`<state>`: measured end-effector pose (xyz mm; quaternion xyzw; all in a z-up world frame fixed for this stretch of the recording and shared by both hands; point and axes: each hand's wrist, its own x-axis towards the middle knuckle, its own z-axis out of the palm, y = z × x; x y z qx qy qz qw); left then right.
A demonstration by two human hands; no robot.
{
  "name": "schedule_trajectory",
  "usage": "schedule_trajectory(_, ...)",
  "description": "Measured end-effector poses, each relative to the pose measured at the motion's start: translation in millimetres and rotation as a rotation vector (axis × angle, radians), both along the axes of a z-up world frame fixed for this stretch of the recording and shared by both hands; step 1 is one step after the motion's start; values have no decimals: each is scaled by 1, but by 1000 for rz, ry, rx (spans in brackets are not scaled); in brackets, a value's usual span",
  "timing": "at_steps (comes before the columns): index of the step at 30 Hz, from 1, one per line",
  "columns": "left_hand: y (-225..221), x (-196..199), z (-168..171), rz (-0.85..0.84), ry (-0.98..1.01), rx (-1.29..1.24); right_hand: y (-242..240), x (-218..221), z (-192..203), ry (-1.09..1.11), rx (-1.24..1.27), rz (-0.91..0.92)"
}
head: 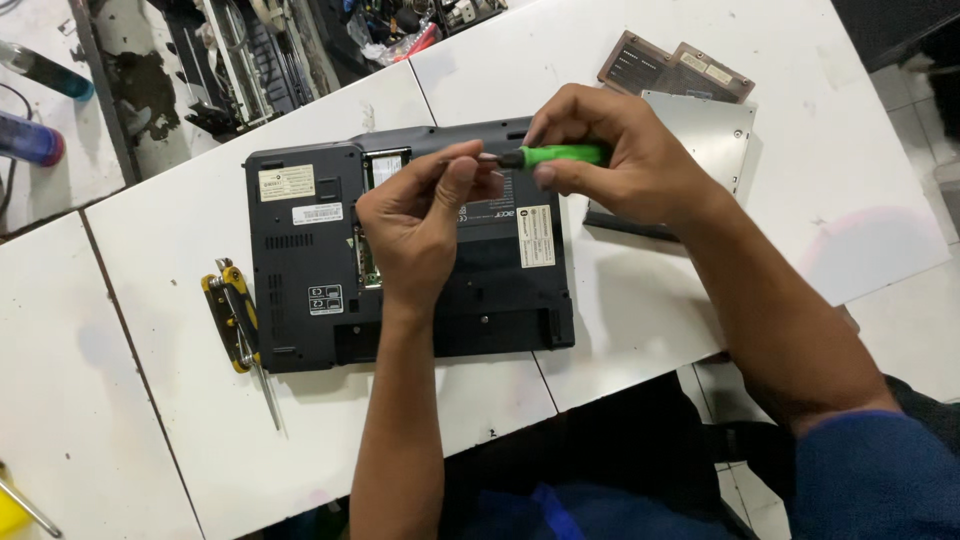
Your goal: The person removes the bottom cover of a laptop using a screwdriver. They unscrew multiple fasteners, lift off the cover, and set it aside, exposing the internal components.
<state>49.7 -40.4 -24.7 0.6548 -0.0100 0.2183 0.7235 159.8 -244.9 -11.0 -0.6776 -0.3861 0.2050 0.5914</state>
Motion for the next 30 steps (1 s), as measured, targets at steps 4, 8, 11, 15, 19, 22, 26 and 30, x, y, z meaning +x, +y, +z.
schedule_trajectory(4, 12, 3, -3, 195, 5, -72, -7, 8, -14, -91, -22, -79)
schedule_trajectory(8, 41, 3, -11, 282, -135, -263, -10, 12, -15, -33, 78, -181)
schedule_trajectory(11, 26, 2, -4, 118, -155, -36, -9, 6, -9, -135, 57, -237)
schedule_trajectory(15, 11, -2, -2, 147, -168, 789, -13, 1, -2, -197, 84, -198)
schedule_trajectory(19, 4, 1, 9, 39, -280, 877, -6, -8, 6, -310, 49, -166)
schedule_trajectory(22, 10, -1, 5, 32, -270, 910, -6, -8, 5, -328, 67, -173)
schedule_trajectory(26, 14, -2, 4, 53, -258, 900, -10, -7, 3, -242, 107, -215)
schedule_trajectory(30, 3, -4, 5, -21, -241, 861, 1, -10, 8, -324, 30, -109)
